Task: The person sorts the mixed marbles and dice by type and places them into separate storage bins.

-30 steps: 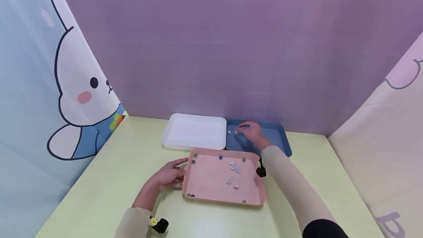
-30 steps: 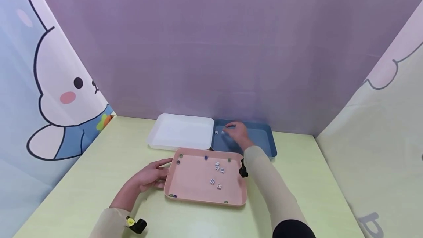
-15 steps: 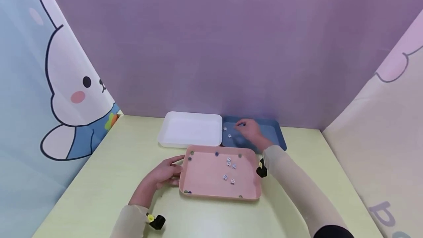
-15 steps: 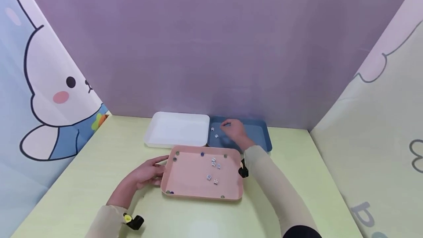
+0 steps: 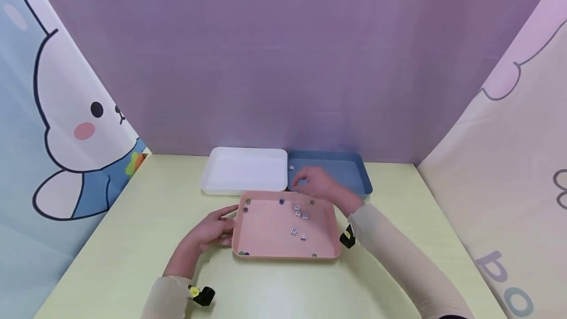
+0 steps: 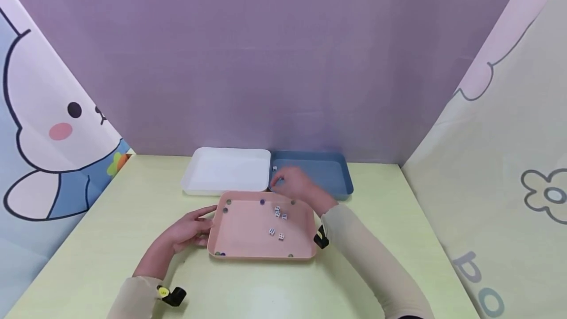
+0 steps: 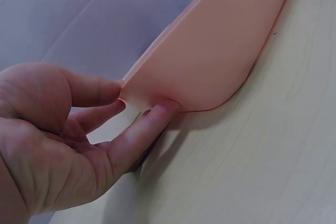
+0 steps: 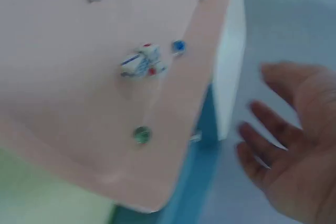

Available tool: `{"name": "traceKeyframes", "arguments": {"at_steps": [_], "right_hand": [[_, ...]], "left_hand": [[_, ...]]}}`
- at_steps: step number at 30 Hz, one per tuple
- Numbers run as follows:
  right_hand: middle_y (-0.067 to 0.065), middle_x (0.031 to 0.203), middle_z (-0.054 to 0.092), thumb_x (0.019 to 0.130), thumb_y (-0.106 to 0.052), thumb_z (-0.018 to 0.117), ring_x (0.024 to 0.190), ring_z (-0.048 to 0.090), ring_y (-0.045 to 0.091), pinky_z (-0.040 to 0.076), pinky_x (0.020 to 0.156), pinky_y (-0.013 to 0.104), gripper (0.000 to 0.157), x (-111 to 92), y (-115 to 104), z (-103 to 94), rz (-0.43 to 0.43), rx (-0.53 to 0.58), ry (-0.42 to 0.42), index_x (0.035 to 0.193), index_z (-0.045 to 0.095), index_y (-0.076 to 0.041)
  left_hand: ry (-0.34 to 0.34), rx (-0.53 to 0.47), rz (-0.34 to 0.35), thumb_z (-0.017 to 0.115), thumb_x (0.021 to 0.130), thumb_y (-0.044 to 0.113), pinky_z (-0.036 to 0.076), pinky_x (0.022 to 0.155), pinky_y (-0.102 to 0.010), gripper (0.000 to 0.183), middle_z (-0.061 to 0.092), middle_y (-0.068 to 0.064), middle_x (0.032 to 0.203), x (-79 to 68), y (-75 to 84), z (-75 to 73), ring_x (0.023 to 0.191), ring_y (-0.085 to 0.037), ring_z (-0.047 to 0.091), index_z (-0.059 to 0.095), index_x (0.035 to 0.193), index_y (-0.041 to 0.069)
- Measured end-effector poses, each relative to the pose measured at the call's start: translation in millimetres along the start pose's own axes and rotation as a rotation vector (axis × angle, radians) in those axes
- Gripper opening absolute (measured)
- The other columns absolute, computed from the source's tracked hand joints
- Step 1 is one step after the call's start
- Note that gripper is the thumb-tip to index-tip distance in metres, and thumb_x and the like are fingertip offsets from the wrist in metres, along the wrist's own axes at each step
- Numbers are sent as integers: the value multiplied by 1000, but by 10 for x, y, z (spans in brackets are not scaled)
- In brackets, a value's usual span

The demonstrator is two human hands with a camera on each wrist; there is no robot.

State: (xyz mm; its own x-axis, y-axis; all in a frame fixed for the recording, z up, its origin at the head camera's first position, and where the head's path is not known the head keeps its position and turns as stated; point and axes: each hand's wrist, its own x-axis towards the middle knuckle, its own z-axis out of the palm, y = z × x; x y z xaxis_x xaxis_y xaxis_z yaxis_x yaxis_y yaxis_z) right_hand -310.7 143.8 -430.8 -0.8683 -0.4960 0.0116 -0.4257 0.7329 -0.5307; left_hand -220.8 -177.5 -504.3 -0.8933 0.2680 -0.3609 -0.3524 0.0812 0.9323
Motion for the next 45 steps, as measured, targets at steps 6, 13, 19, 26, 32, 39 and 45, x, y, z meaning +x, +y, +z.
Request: {"name": "traceKeyframes", "arguments": {"at_steps": [6, 13, 19, 26, 32, 39, 45], "right_hand": [[-7, 98, 65, 89, -21, 71, 96, 60, 16, 50, 82, 33, 13, -171, -324, 28, -151, -202, -169, 100, 77, -16], [-11, 99, 66, 86, -17, 73, 93, 61, 12, 52, 75, 30, 14, -272, -391, 180, -239, -398, -247, 98, 78, -22], [-19, 94, 64, 86, -20, 72, 85, 59, 8, 51, 60, 29, 14, -305, -337, 293, -164, -473, -316, 91, 77, -32], [-15, 63, 43, 81, -7, 65, 60, 37, 7, 26, 49, 24, 27, -305, -329, 402, -217, -518, -336, 65, 63, -28], [-10, 53, 31, 76, 5, 60, 54, 28, 8, 23, 50, 24, 30, -318, -399, 437, -251, -499, -345, 63, 62, -22], [-9, 54, 37, 79, 2, 62, 58, 32, 11, 27, 52, 26, 33, -347, -497, 420, -210, -585, -306, 57, 54, -22], [-10, 56, 40, 82, -1, 64, 57, 33, 11, 28, 51, 25, 34, -348, -484, 514, -245, -595, -308, 57, 54, -23]], "left_hand": [[-6, 0, 2, 49, 96, 0, 58, 71, -43, 59, 59, -25, 109, -31, 7, -12, 92, -31, 66, 31, 151, 7], [-16, -4, 13, 49, 95, 1, 58, 72, -43, 60, 62, -25, 108, -23, 11, -21, 91, -30, 66, 30, 152, 7], [-31, -25, 6, 48, 97, 1, 58, 72, -44, 58, 64, -24, 108, -4, -63, 18, 94, -31, 67, 30, 151, 5], [-17, -19, 20, 49, 97, 3, 58, 72, -44, 57, 63, -23, 111, -14, -34, 24, 95, -31, 66, 32, 151, 6], [-22, -15, 22, 48, 98, 2, 57, 73, -44, 56, 63, -23, 113, -10, 24, 15, 96, -31, 66, 32, 151, 6], [-2, -15, 25, 50, 96, 2, 57, 73, -44, 57, 60, -23, 113, 14, 51, 5, 95, -29, 65, 33, 151, 7], [-15, -21, 18, 49, 98, 4, 57, 74, -45, 55, 61, -23, 115, -15, -10, -12, 97, -30, 65, 32, 151, 6]]}}
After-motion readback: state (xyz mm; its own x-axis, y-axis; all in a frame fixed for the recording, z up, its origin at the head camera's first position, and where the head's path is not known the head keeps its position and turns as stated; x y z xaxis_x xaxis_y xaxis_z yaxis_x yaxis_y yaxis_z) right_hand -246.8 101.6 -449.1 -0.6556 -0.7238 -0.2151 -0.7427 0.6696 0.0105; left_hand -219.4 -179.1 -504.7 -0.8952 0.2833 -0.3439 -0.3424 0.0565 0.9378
